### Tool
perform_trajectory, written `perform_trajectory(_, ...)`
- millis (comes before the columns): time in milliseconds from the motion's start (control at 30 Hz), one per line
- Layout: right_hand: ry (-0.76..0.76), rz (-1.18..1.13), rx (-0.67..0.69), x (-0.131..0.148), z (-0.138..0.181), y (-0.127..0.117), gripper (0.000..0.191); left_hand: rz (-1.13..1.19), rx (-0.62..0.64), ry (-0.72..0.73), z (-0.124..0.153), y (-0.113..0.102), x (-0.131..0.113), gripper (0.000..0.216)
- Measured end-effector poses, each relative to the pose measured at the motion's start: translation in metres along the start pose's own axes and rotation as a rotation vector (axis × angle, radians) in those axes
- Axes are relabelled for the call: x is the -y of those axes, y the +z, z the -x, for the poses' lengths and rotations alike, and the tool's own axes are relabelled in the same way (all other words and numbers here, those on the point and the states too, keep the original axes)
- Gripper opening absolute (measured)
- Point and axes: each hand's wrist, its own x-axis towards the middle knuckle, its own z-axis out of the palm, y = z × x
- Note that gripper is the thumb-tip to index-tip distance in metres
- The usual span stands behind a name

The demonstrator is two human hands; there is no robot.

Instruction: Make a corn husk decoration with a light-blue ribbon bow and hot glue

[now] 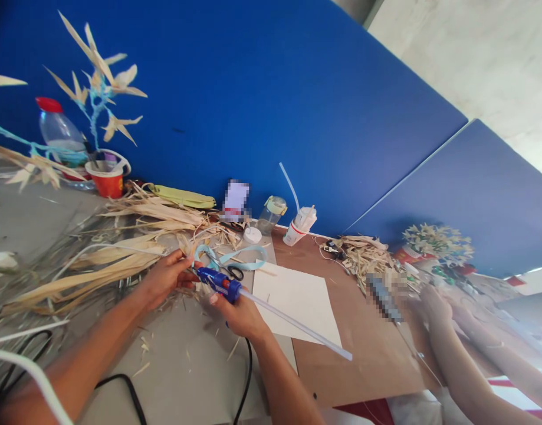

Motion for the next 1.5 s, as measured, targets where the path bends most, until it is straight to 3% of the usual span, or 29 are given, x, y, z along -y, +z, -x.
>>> perform_trajectory(1500, 0.022, 0.069, -0.001, -0.005, 0.003, 0.005, 0.054, -0.115, -0.019, 0.045, 0.002, -0.001, -0.003, 0.036)
